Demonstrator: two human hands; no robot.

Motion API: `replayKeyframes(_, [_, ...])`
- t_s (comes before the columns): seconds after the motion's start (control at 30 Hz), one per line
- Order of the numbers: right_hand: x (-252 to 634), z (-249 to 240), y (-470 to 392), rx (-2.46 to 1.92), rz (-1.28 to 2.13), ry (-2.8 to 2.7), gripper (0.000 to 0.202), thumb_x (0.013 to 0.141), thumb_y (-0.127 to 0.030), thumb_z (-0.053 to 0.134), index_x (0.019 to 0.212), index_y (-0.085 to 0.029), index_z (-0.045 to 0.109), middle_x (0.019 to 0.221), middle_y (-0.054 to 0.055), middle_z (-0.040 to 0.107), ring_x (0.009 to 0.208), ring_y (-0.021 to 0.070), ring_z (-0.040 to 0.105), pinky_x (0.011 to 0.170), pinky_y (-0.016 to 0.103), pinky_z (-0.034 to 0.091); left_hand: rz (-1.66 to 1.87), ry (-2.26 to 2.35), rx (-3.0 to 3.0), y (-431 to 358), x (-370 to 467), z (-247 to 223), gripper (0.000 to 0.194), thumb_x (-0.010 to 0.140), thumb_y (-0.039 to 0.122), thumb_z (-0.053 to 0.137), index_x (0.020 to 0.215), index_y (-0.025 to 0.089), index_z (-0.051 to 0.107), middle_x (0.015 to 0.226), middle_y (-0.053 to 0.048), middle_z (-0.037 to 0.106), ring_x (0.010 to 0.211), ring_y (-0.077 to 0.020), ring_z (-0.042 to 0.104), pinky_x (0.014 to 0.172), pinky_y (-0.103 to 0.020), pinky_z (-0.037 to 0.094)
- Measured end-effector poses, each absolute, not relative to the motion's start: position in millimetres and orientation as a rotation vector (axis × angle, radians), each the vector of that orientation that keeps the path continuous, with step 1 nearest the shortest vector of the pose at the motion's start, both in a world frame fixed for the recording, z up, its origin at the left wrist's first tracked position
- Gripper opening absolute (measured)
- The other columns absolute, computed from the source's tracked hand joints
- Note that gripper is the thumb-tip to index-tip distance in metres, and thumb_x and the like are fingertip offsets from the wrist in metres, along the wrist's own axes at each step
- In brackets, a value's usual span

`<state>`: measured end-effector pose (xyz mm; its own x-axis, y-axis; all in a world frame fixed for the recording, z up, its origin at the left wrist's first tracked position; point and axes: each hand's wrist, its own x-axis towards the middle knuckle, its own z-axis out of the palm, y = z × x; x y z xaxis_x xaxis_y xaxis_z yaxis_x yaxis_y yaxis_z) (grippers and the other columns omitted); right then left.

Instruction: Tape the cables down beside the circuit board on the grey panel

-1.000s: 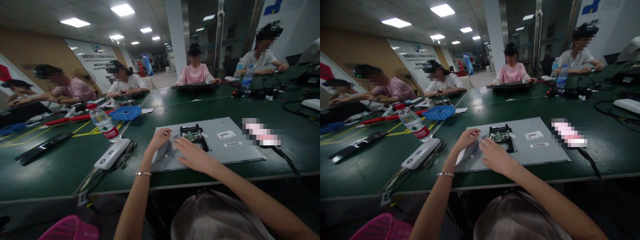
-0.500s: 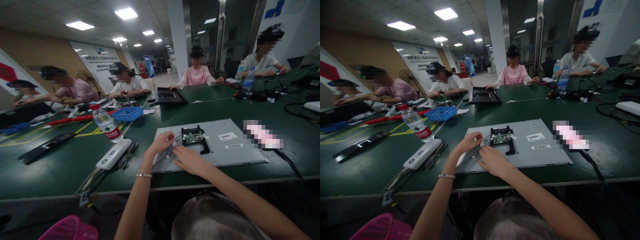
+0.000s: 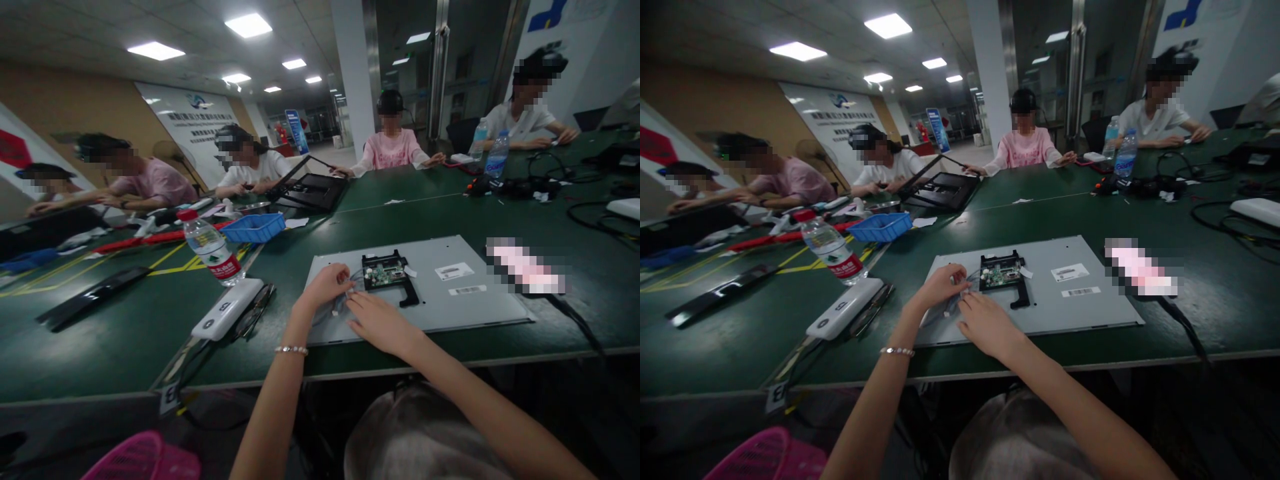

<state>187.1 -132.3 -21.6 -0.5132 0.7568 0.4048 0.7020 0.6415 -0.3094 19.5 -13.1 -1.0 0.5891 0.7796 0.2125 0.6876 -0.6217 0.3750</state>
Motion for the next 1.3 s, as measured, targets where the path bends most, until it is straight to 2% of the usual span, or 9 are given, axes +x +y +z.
replayKeyframes(0.1, [187.6, -22.4, -133.2, -1.148, 0.150, -2.350, 0.037, 0.091, -0.026, 0.050, 0.124, -0.009, 0.054, 0.131, 0.017, 0.055, 0.127, 0.0258, 0.045, 0.105, 0.041, 0.039, 0.531, 1.186, 2.519, -12.8, 17.3, -0.6, 0.023, 0.078, 0.039, 0.061, 0.085, 0.017, 0.061, 0.078, -0.003, 0.062, 0.072, -0.0164, 0.058, 0.070, -0.028, 0.047])
replayKeyframes(0.23, [188.5, -21.4, -133.8, -1.140, 0.143, -2.355, 0.035, 0.091, -0.024, 0.050, 0.122, -0.009, 0.055, 0.130, 0.017, 0.055, 0.126, 0.0255, 0.046, 0.104, 0.040, 0.040, 0.547, 1.136, 2.490, -12.6, 12.8, 1.2, 0.018, 0.083, 0.031, 0.052, 0.088, 0.017, 0.063, 0.081, -0.004, 0.064, 0.074, -0.0160, 0.059, 0.073, -0.029, 0.048])
replayKeyframes(0.63, [189.3, -15.4, -141.2, -1.160, 0.135, -2.367, 0.025, 0.090, -0.019, 0.050, 0.112, -0.011, 0.058, 0.120, 0.016, 0.060, 0.120, 0.0249, 0.050, 0.099, 0.039, 0.044, 0.542, 1.179, 2.458, -13.9, 13.5, 3.3, 0.017, 0.077, 0.020, 0.051, 0.087, 0.017, 0.065, 0.087, -0.006, 0.066, 0.079, -0.0174, 0.060, 0.073, -0.029, 0.049])
replayKeyframes(1.3, [189.2, -19.8, -149.2, -1.160, 0.150, -2.298, 0.023, 0.092, -0.014, 0.045, 0.106, -0.010, 0.062, 0.114, 0.014, 0.064, 0.116, 0.0234, 0.053, 0.098, 0.038, 0.045, 0.561, 1.226, 2.561, -9.7, 14.1, -3.3, 0.018, 0.080, 0.018, 0.046, 0.089, 0.016, 0.061, 0.083, -0.004, 0.063, 0.074, -0.0165, 0.057, 0.071, -0.029, 0.047])
